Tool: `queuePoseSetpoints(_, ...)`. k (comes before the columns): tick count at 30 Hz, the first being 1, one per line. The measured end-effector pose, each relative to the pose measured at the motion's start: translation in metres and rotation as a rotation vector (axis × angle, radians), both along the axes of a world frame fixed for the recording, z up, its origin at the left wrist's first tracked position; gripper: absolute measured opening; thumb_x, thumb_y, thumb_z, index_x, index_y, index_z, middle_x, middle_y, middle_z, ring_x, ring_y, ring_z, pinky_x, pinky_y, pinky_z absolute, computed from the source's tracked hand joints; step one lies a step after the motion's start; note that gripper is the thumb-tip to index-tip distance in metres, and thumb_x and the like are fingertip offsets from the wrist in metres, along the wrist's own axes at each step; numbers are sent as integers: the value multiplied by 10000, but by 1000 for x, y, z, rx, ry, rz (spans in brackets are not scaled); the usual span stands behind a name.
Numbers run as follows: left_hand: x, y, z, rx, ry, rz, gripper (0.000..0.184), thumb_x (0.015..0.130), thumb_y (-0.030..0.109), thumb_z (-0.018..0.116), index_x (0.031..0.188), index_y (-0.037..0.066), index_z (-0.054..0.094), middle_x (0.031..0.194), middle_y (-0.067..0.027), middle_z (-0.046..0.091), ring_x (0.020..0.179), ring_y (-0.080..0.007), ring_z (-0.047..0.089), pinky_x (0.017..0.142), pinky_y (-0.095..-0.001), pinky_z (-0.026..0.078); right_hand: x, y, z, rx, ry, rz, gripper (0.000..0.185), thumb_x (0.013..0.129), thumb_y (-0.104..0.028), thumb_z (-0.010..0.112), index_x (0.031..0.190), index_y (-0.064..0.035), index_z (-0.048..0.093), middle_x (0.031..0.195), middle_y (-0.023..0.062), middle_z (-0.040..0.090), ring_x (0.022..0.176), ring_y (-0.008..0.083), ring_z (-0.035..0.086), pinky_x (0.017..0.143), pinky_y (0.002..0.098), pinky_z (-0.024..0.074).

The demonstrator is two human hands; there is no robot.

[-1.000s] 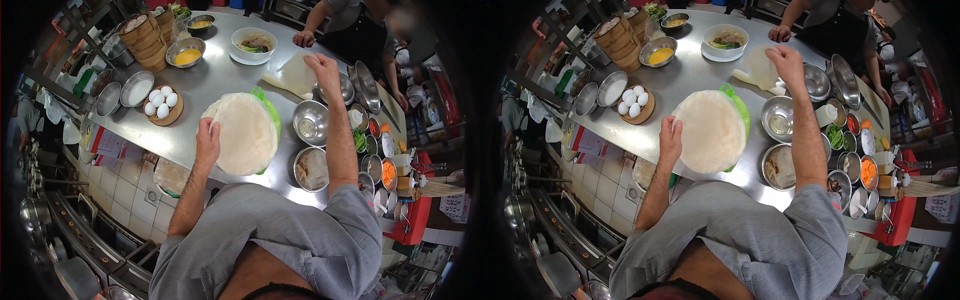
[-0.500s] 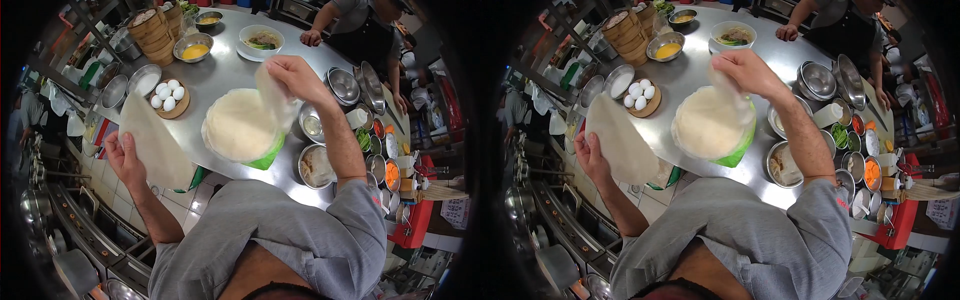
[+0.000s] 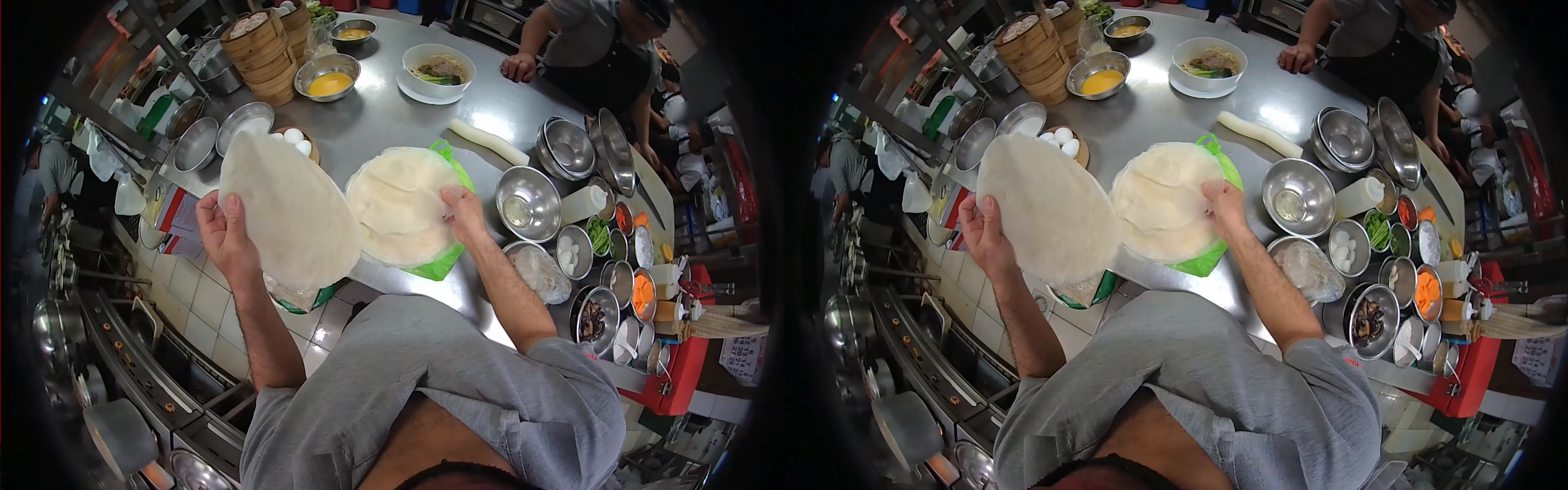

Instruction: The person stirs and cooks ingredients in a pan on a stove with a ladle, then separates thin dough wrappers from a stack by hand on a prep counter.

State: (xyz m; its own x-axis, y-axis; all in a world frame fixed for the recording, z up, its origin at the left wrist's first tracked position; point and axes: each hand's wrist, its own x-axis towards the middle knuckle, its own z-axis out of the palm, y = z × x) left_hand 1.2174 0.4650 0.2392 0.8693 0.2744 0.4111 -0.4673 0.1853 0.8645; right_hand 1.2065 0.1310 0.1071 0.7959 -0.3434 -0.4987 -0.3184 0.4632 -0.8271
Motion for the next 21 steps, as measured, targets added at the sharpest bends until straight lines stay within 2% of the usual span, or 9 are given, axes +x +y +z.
queuePoseSetpoints(3,4,-10,0,31,12,-9,172,909,100,555,1023,21,454,944,-83,601,846,-87,549,791,-217,426,-4,5,10,-194,-143,92,210,849,-91,565,1049,-36,595,763,39,566,607,136,538,520,313,453)
queuePoseSetpoints(4,4,-13,1,34,9,-15,172,909,100,555,1023,21,454,944,-83,601,846,-87,549,791,-217,426,-1,6,12,-438,-215,112,233,861,-100,555,1084,-39,587,865,58,585,658,131,559,554,293,463)
queuePoseSetpoints(6,3,-13,1,15,-7,-25,167,908,92,554,1020,17,456,945,-83,597,845,-83,546,789,-217,426,5,14,36,-678,-285,134,257,872,-109,544,1118,-43,579,968,77,603,709,126,581,587,272,474)
queuePoseSetpoints(8,2,-4,-3,24,-9,0,164,907,91,554,1017,15,457,946,-83,596,845,-84,546,787,-217,427,12,23,78,-954,-604,188,286,881,-104,525,1159,-56,568,960,64,595,758,116,568,625,250,463)
queuePoseSetpoints(11,-5,11,-6,26,-4,38,162,906,89,555,1012,14,459,949,-82,594,846,-88,548,787,-220,428,19,37,130,-895,-669,230,277,826,-105,590,1094,-34,587,841,66,568,718,178,552,650,281,462)
queuePoseSetpoints(15,-14,25,-12,6,18,85,162,903,91,559,1006,14,459,950,-82,594,844,-96,553,792,-228,430,44,50,143,-1028,-822,186,315,777,-86,642,1076,-17,572,848,59,570,760,157,565,662,270,475)
queuePoseSetpoints(18,-19,34,-21,20,17,95,167,903,95,562,1007,16,459,950,-82,595,845,-99,555,796,-232,429,45,56,160,-814,-692,254,436,754,-12,661,1162,-3,508,971,77,567,812,142,580,658,252,489)
queuePoseSetpoints(20,-23,37,-24,11,28,105,170,903,97,562,1009,15,458,950,-83,595,846,-99,555,796,-231,429,42,53,166,-331,-730,155,555,735,25,665,1235,-22,430,980,123,560,770,165,598,624,285,513)
queuePoseSetpoints(21,-25,39,-25,6,35,112,172,903,99,563,1011,15,458,950,-84,596,848,-98,555,796,-231,429,38,49,162,-334,-730,158,555,735,25,665,1235,-22,430,980,123,560,770,165,598,624,285,513)
